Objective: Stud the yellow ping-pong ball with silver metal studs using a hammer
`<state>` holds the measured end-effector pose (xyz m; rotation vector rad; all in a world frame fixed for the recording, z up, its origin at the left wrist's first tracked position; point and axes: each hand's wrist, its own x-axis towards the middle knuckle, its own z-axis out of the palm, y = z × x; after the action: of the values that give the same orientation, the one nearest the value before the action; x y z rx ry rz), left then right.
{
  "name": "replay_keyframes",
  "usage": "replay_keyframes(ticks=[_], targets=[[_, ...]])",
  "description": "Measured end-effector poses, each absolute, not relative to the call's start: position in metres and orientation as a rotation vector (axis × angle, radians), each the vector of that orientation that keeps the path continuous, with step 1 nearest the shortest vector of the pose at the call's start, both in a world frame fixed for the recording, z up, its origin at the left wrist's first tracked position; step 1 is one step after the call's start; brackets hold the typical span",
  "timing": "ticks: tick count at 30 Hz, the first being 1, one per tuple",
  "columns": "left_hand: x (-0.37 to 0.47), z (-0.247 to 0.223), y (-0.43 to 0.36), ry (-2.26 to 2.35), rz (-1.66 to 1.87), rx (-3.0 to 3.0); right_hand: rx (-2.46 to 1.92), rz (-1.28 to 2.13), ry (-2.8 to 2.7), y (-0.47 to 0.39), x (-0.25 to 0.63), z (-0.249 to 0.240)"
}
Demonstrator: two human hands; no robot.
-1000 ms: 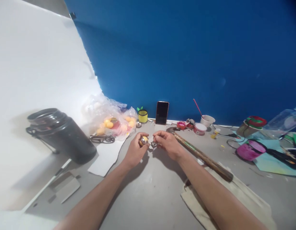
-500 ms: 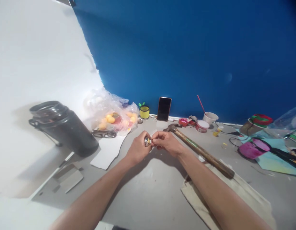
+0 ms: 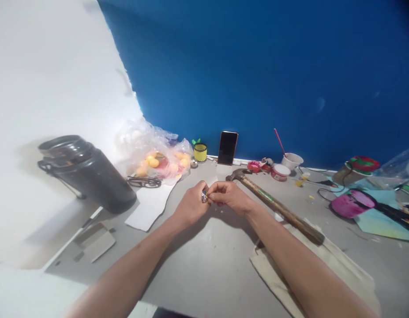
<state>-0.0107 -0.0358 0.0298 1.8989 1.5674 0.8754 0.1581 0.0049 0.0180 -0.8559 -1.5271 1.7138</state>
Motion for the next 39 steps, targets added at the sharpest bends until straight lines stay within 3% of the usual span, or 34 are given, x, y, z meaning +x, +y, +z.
replay_keyframes(ticks=[24,39], targets=[[-0.005,0.029,-0.043,1.810,0.952,1.860,-0.931,1.520,-1.548,-0.006,0.144,0.026],[-0.010,0.016,-0.038,1.981,0.901,2.236,-1.045,1.487,-1.487,-0.018,0.133,0.034]])
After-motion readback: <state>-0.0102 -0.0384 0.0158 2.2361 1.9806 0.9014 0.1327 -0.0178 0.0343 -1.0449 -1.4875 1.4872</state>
